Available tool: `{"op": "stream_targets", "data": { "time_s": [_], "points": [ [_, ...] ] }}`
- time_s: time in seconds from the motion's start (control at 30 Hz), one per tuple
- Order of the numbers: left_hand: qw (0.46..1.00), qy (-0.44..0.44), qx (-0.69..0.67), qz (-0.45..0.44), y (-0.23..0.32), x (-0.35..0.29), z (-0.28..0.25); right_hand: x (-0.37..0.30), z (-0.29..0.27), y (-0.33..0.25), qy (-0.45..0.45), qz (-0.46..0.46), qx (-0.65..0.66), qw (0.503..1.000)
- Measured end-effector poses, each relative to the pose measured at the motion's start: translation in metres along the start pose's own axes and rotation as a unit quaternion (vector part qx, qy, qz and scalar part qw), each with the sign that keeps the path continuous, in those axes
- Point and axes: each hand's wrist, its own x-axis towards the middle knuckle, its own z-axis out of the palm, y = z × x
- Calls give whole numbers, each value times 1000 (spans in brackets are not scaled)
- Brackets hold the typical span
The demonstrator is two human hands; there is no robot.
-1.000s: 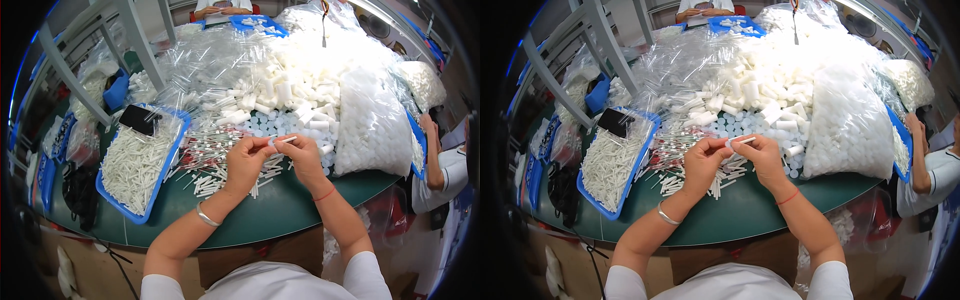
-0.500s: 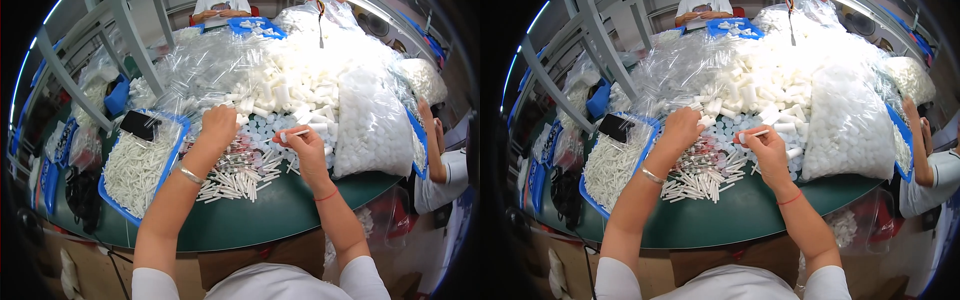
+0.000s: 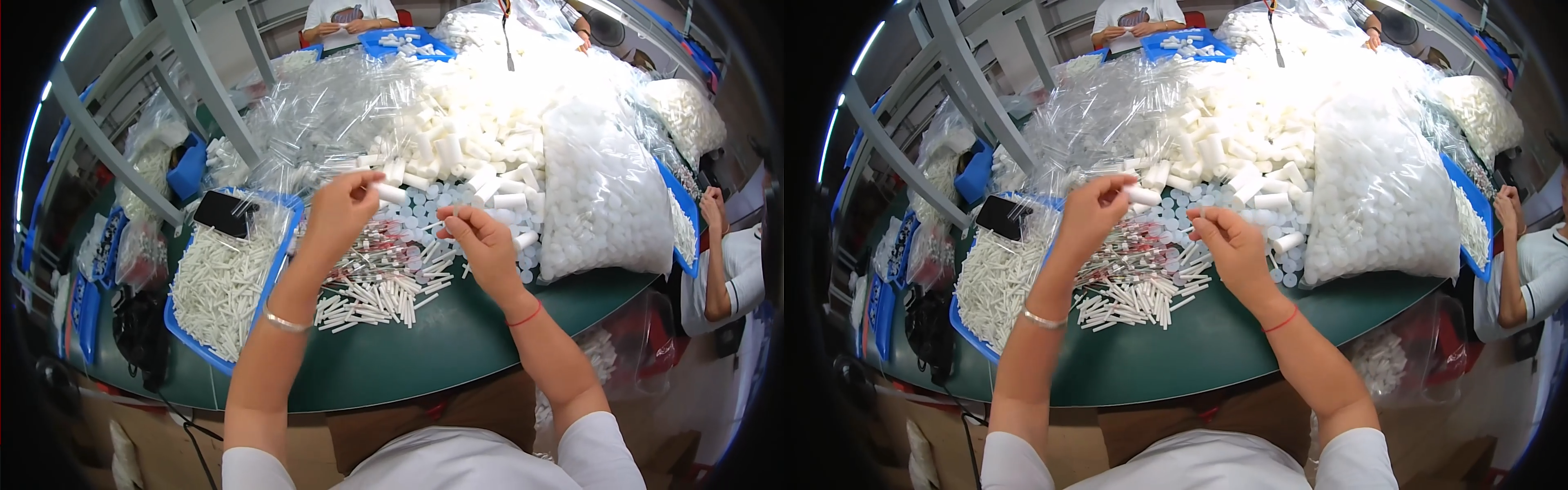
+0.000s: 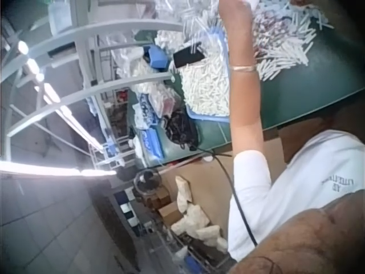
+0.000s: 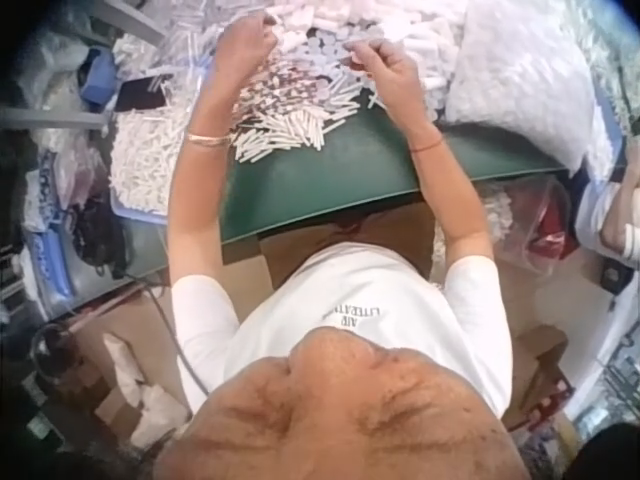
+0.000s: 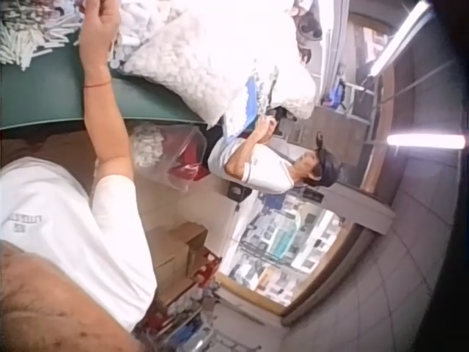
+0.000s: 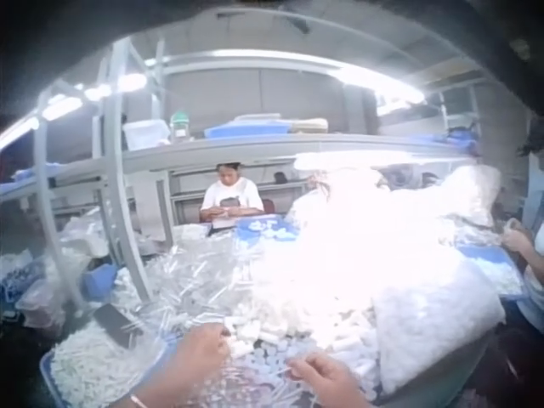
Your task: Manually assembling small white plastic components at a factory workbench.
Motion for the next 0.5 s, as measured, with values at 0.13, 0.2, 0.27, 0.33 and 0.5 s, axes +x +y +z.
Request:
{"op": "stream_targets", "data": {
  "time_s": [0.13, 0.2, 0.27, 0.33, 0.5],
  "points": [
    [861, -45, -485, -145, 9, -46, 29, -6, 14, 6, 17, -45, 21, 999],
    [841, -49, -513, -165, 14, -60, 37, -6, 12, 7, 7, -42, 5, 999],
    [848, -66, -503, -154, 15, -71, 42, -6, 8, 11, -10, -51, -15, 999],
    [880, -73, -449, -140, 12, -77, 46, -8, 11, 6, -33, -76, -71, 994],
    [937, 2, -322, -136, 9, -84, 44, -11, 14, -4, -65, -127, -143, 979]
  ]
}}
